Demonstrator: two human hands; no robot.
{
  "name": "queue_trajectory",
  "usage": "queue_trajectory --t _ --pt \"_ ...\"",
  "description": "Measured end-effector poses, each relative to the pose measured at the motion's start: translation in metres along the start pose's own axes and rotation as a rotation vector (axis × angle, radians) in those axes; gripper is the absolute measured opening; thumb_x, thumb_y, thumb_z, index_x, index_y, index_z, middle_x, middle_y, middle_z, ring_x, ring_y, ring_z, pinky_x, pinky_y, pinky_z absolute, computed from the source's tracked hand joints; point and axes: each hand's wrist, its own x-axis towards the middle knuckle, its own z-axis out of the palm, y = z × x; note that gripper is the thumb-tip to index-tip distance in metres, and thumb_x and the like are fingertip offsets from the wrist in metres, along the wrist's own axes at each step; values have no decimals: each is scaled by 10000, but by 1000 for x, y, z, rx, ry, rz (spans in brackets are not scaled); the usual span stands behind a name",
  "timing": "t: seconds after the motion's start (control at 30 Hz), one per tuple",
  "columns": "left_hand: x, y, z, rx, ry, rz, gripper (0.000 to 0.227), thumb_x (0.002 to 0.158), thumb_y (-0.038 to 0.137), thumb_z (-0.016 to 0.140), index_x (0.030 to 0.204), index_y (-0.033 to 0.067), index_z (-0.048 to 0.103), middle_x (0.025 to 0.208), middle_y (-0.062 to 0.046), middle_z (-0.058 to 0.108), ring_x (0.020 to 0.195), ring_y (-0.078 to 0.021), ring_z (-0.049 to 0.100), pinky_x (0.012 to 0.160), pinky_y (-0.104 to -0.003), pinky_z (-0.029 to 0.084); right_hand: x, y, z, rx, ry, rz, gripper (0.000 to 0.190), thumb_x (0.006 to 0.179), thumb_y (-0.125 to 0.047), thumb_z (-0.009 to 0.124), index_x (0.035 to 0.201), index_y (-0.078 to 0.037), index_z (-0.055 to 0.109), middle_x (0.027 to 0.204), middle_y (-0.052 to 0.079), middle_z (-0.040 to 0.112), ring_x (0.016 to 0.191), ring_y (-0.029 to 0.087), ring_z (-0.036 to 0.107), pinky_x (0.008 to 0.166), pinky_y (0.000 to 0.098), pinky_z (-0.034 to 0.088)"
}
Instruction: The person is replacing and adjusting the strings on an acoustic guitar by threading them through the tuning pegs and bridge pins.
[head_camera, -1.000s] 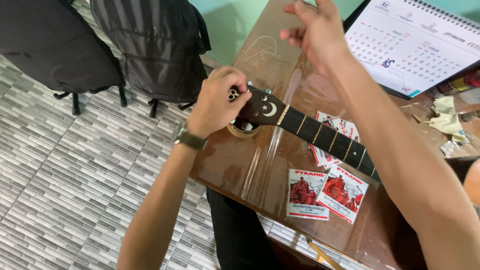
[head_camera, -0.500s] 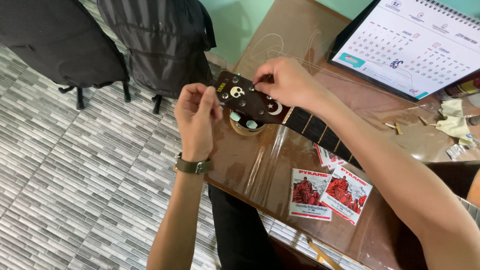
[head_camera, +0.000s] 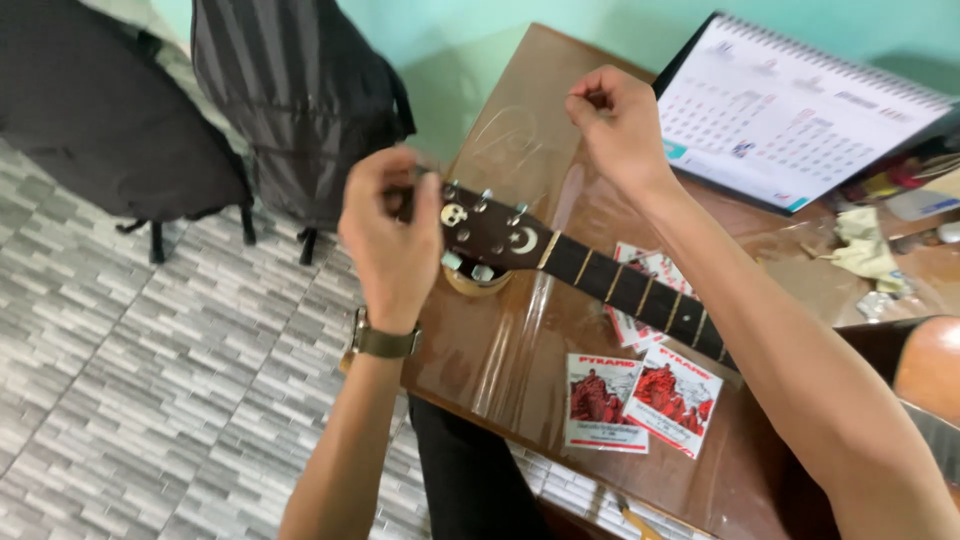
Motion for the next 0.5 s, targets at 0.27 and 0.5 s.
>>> queue_trajectory --t 0.27,0.5 --pt "95 53 96 -213 -637 136 378 912 184 657 1255 33 612 1216 -133 667 1068 -221 627 889 -328 524 -20 -92 -55 -5 6 -239 57 1080 -38 616 1028 -62 618 891 21 610 592 77 421 538 239 332" --pt "100 123 77 -139 -712 168 112 903 173 644 837 138 727 759 50 706 714 -73 603 695 -250 496 -38 -128 -108 37 10 -203 83 1076 -65 650 998 -74 623 824 -19 600 554 64 384 511 255 298"
